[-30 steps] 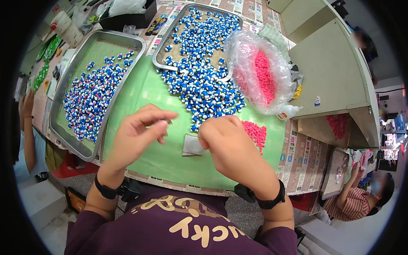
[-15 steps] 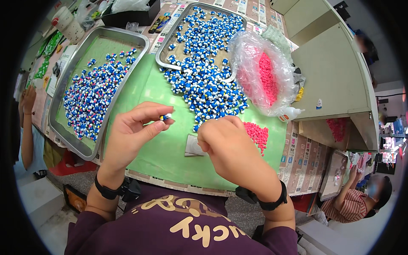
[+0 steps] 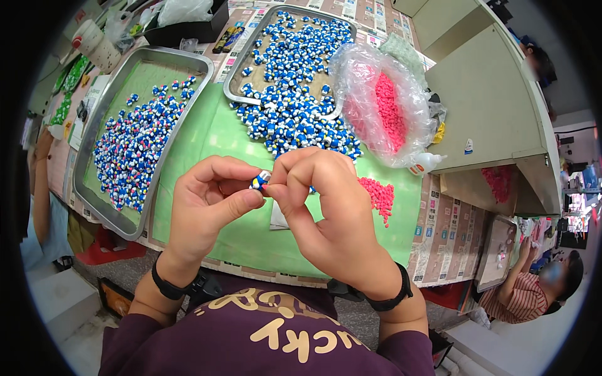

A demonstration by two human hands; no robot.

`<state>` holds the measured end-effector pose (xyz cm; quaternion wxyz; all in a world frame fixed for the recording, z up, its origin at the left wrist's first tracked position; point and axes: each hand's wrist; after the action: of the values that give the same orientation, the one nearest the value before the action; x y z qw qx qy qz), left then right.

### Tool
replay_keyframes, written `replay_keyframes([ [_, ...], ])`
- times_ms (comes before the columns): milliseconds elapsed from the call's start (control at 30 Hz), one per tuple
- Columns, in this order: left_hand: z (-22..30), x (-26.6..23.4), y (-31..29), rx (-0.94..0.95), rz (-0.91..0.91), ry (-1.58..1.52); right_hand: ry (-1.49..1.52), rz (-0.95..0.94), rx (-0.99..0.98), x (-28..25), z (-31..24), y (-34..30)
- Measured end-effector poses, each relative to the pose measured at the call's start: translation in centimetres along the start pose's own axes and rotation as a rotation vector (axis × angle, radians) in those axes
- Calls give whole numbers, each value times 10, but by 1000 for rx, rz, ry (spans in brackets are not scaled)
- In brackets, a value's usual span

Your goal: The person assembles small blue and white capsule-shaped candies by inserting pink pieces into them by hand. They pick up a capsule from a tray, insert a pink piece, and place the assembled candy back on the table. The process is repeated continuously throughout the clip.

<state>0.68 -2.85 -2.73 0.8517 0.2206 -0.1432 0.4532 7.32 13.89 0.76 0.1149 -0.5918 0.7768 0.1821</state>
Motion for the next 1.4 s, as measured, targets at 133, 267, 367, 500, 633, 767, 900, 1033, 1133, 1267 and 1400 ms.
replay_keyframes([
  [133, -3, 4, -3, 121, -10, 119, -86, 51, -38, 3, 1, -1],
  [267, 0, 9, -3, 262, -43, 333, -47, 49, -19, 4, 4, -4],
  [367, 1, 7, -1, 287, -91, 367, -19, 11, 56, 0, 5, -5],
  [500, 9, -14, -1, 352, -91, 542, -6, 10, 83, -22, 10, 1],
  [633, 22, -80, -4, 421, 198, 785, -241, 115, 168, -66, 36, -2],
  [767, 47, -147, -12, 202, 447, 1137, -442, 15, 239, -79, 70, -12],
  [900, 54, -122, -3, 299, 380, 1531, -487, -107, 287, -71, 81, -16],
  [1033, 25, -68, 14, 304, -38, 1238, -647, -154, 251, -63, 89, -16],
  [1133, -7, -27, 24, 238, -424, 975, -772, -96, 157, -57, 90, -18],
  [1267, -41, -11, 31, 221, -747, 981, -837, -69, 144, -52, 90, -19],
  [1400, -46, -8, 34, 185, -830, 1003, -839, -24, 136, -51, 91, -23],
])
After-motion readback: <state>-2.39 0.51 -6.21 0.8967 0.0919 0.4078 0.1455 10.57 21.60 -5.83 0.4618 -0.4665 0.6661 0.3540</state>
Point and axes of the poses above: each hand's wrist, its own y-axis towards the middle knuckle, its own x-axis out of the palm, z = x × y, and after that the axes turned 15 degrees about x, right-handed
